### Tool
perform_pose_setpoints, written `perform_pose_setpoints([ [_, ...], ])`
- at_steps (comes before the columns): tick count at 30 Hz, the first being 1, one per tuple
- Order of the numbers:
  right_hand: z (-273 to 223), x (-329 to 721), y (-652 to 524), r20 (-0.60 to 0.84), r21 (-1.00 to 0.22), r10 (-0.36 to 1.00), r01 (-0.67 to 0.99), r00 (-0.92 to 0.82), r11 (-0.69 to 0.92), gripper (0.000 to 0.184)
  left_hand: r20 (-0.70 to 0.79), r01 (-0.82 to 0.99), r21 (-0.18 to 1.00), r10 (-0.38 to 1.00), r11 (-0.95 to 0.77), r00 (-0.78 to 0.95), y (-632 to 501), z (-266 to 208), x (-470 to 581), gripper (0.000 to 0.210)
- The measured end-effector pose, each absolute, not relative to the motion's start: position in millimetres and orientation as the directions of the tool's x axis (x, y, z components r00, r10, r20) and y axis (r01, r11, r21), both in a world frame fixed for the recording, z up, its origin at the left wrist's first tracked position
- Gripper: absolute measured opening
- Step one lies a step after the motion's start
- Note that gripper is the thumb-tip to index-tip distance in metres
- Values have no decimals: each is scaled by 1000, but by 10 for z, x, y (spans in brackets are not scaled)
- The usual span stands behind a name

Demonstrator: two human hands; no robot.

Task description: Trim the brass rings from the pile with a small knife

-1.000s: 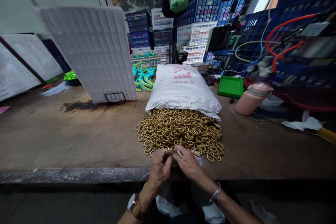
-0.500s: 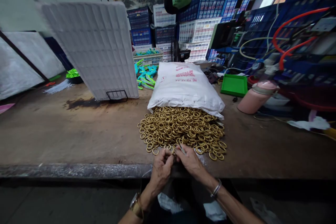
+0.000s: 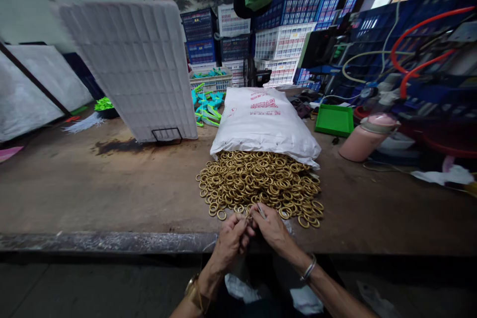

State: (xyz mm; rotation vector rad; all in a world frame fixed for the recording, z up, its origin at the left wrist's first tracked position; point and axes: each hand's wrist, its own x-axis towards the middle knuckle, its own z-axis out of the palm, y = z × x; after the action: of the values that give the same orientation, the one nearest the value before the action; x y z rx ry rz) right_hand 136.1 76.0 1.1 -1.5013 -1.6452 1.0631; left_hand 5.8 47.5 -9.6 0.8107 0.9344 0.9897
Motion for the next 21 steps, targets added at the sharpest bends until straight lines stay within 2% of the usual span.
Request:
perform_pose_setpoints([
  [3,2,1407,743,7,-791,996,610,-88,60,17,-269,-261,913,943,314,195,469,-69,60,31],
  [5,-14,1427,708,57,-691,987,708,-148,146,14,-257,-223,930,951,292,170,468,-58,66,31],
  [8,-43,1429,638,54,-548,959,794,-278,262,22,-214,-182,953,964,242,160,467,-53,82,31],
  [11,-81,1432,602,28,-470,941,826,-338,311,31,-180,-168,965,973,203,144,452,-36,97,30],
  [13,-121,1461,616,16,-438,939,842,-343,315,34,-172,-169,966,976,194,137,425,-6,98,31],
  [16,-181,1530,672,-10,-370,968,901,-250,229,26,-172,-171,965,972,200,162,371,57,84,33],
  [18,-187,1554,704,-3,-381,979,906,-202,186,20,-187,-197,954,963,225,192,344,90,76,33],
  [21,-120,1514,715,28,-550,979,815,-200,182,11,-238,-295,911,950,290,201,332,100,80,33],
])
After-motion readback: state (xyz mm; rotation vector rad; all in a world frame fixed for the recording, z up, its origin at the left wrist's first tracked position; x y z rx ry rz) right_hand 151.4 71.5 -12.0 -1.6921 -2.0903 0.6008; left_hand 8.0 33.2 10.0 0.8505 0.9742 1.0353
